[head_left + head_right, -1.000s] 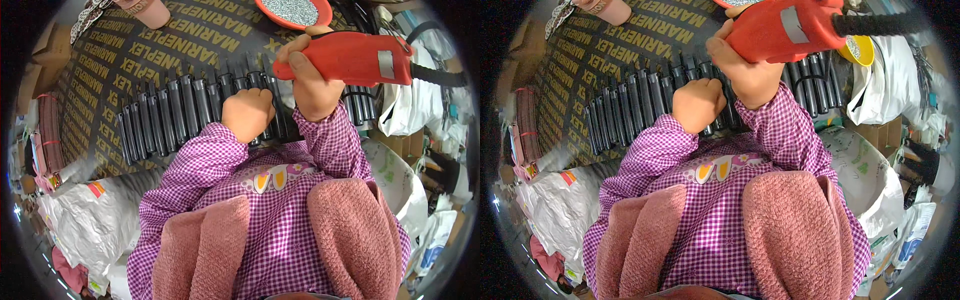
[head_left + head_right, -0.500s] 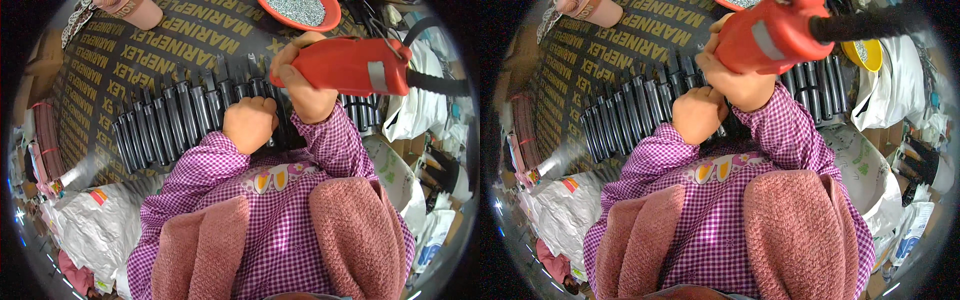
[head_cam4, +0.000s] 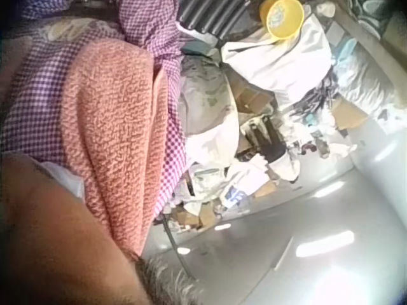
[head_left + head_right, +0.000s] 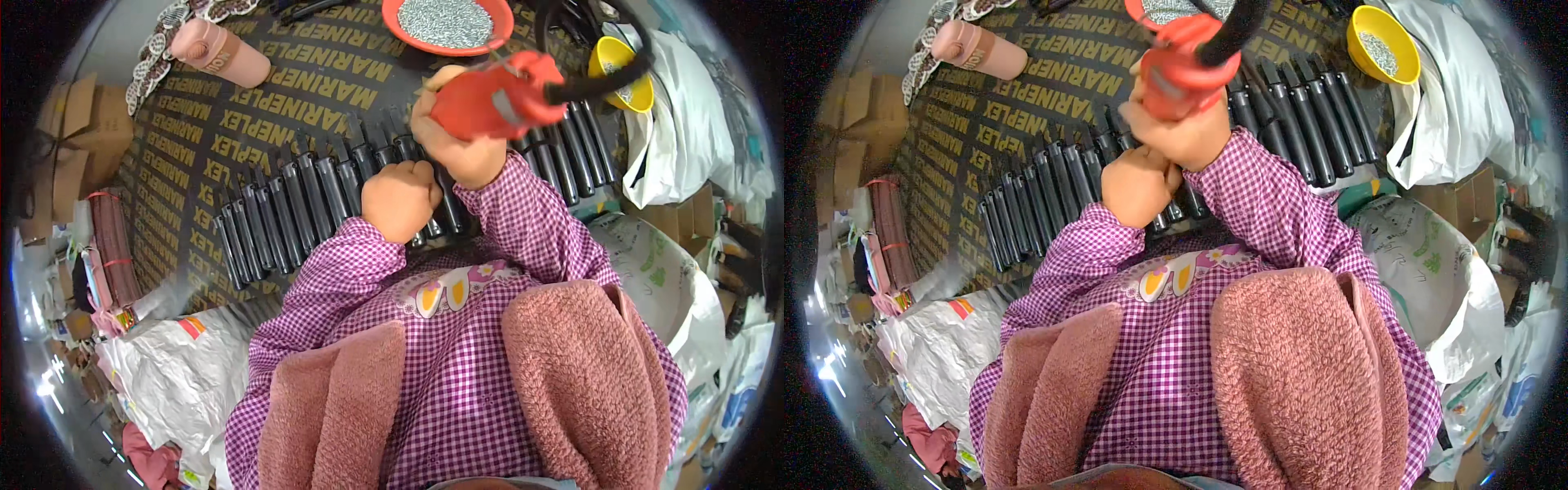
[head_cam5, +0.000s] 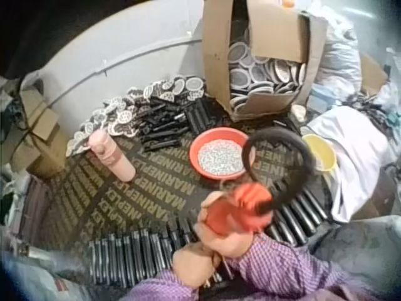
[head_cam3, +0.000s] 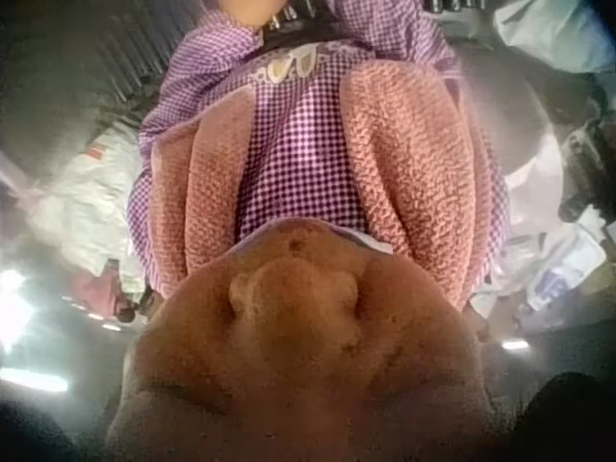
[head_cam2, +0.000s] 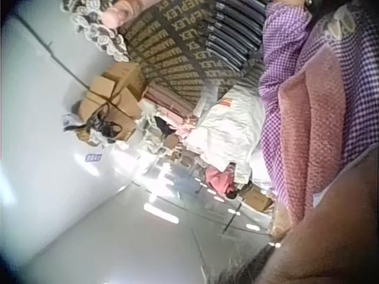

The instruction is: The person drives screws into plastic tubes using an electric screwdriver, taking screws from their hand to fasten each tube, and then gathers and stacks the completed tubes.

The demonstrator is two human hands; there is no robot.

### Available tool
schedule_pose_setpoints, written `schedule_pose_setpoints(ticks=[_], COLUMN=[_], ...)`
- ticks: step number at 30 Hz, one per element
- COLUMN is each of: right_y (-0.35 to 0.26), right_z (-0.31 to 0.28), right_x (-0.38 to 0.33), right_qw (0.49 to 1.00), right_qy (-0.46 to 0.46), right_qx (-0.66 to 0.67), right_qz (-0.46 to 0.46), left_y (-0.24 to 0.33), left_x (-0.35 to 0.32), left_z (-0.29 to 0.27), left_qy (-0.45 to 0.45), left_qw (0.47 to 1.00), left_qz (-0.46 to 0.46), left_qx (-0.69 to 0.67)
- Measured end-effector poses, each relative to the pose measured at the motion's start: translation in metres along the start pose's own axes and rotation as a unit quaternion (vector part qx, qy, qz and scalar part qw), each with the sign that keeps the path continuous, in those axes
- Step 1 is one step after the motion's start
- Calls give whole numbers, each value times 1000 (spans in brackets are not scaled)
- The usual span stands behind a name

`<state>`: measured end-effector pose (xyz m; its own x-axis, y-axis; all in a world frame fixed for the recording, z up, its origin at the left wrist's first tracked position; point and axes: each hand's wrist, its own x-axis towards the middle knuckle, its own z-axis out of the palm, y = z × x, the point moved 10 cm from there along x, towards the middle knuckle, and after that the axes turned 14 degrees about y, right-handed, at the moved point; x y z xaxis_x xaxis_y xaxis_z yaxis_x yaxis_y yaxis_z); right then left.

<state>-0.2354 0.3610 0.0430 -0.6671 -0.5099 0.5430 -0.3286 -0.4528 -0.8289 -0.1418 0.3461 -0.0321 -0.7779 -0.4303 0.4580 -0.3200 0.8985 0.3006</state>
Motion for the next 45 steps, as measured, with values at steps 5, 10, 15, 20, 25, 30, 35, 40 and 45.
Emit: schedule_pose_setpoints(ticks=[5,10,15,20,25,30,35,40,45], right_y=[7,-31,-49,-51,-48,-48,-54,-60,-62], right_z=[-30,-43,-37,-30,-27,-25,-26,-30,-35], right_x=[13,23,12,4,0,-4,-2,2,3], right_qw=[980,915,908,915,920,910,905,908,909], right_qy=[103,76,29,15,15,8,1,-14,-6], right_qx=[120,386,409,394,376,395,409,408,407], right_qz=[118,91,86,86,114,128,117,90,87], left_y=[-16,-59,-70,-39,-25,-20,-20,-20,-23], left_x=[5,12,-8,5,9,10,8,2,-13], left_z=[6,-12,22,1,-9,-12,-10,-4,8], left_qy=[-20,28,16,11,0,-5,-1,-20,-30], left_qw=[999,952,526,441,463,472,473,446,434], left_qz=[-28,-268,-526,-489,-470,-460,-467,-464,-496], left_qx=[36,-144,-668,-753,-752,-752,-747,-765,-752])
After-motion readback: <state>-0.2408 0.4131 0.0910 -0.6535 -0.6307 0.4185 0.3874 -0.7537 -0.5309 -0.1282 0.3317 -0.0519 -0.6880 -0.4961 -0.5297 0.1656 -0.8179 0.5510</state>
